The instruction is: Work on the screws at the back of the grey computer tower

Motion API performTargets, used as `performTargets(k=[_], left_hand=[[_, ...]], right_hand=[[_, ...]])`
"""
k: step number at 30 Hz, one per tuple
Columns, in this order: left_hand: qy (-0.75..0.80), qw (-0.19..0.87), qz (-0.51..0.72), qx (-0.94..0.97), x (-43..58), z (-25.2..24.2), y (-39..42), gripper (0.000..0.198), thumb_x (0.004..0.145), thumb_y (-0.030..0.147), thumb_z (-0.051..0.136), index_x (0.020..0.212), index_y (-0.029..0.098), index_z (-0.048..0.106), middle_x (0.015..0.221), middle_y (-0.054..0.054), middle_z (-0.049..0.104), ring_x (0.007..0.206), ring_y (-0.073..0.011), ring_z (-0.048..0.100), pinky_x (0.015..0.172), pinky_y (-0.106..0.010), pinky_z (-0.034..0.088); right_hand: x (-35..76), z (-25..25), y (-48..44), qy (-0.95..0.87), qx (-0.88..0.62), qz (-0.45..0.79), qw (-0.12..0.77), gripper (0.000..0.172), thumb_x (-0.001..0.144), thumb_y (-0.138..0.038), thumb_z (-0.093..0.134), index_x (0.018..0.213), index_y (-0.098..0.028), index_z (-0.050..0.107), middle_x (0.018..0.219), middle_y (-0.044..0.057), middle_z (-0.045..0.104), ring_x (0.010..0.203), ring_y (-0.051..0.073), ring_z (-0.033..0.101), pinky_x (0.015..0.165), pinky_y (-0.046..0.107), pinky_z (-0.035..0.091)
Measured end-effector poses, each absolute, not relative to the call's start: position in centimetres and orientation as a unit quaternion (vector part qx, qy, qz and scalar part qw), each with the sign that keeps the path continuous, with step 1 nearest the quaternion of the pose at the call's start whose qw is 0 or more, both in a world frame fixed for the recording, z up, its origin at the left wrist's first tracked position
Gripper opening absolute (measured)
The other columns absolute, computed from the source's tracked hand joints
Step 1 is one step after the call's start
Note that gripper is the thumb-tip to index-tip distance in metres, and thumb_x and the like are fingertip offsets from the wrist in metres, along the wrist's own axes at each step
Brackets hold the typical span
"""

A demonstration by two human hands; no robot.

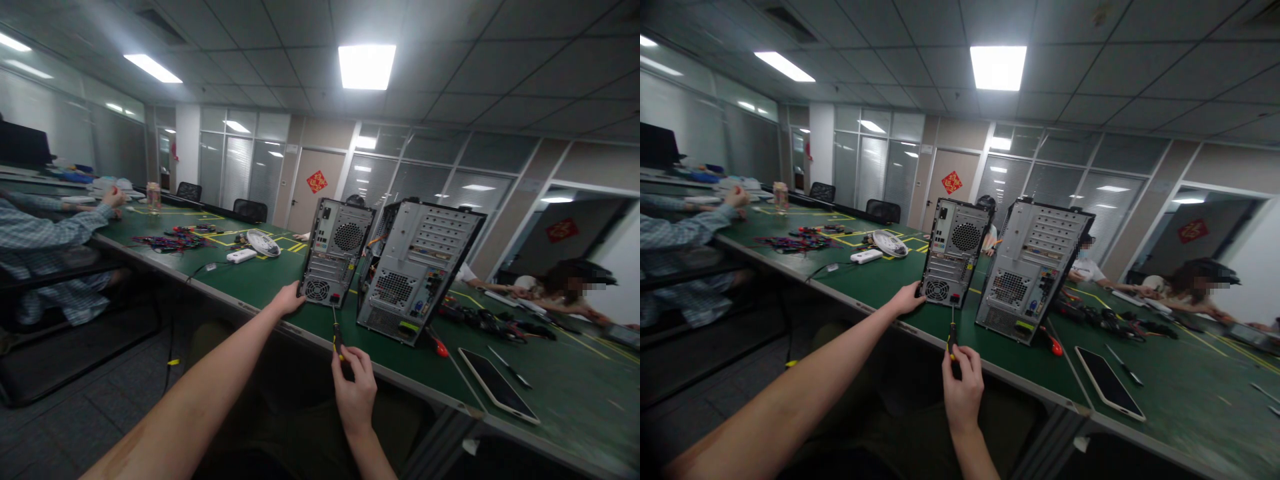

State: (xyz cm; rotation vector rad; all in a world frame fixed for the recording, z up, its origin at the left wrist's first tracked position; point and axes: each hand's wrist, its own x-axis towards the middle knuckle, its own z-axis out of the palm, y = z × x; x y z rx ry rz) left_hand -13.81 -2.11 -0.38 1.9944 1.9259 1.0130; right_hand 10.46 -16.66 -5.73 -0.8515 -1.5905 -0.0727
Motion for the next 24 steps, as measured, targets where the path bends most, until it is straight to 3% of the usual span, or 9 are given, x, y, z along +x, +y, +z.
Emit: performTargets(k=[16, 24], left_hand=[[0.652, 0.097, 0.341, 0.67, -13.67, -0.13, -2.43, 0.061, 0.089, 0.031, 0.066, 0.144, 0.012, 0.048, 0.138, -0.017, 0.063, 0.127, -0.0272, 0.061, 0.105, -0.032, 0.046], [0.649, 0.102, 0.345, 0.67, -13.74, -0.32, -2.19, 0.055, 0.089, 0.031, 0.066, 0.139, 0.015, 0.052, 0.134, -0.015, 0.066, 0.124, -0.0255, 0.063, 0.103, -0.03, 0.046]], right_hand=[[10.46, -6.05, -16.36, -0.695, -0.363, -0.046, 0.619, 0.015, 0.094, -0.026, 0.065, 0.104, -0.018, 0.073, 0.101, 0.009, 0.063, 0.091, 0.02, 0.065, 0.082, 0.034, 0.056], [10.51, -5.83, -16.53, -0.7, -0.365, -0.046, 0.613, 0.014, 0.094, -0.024, 0.065, 0.103, -0.017, 0.073, 0.102, 0.009, 0.063, 0.092, 0.02, 0.065, 0.083, 0.034, 0.056]])
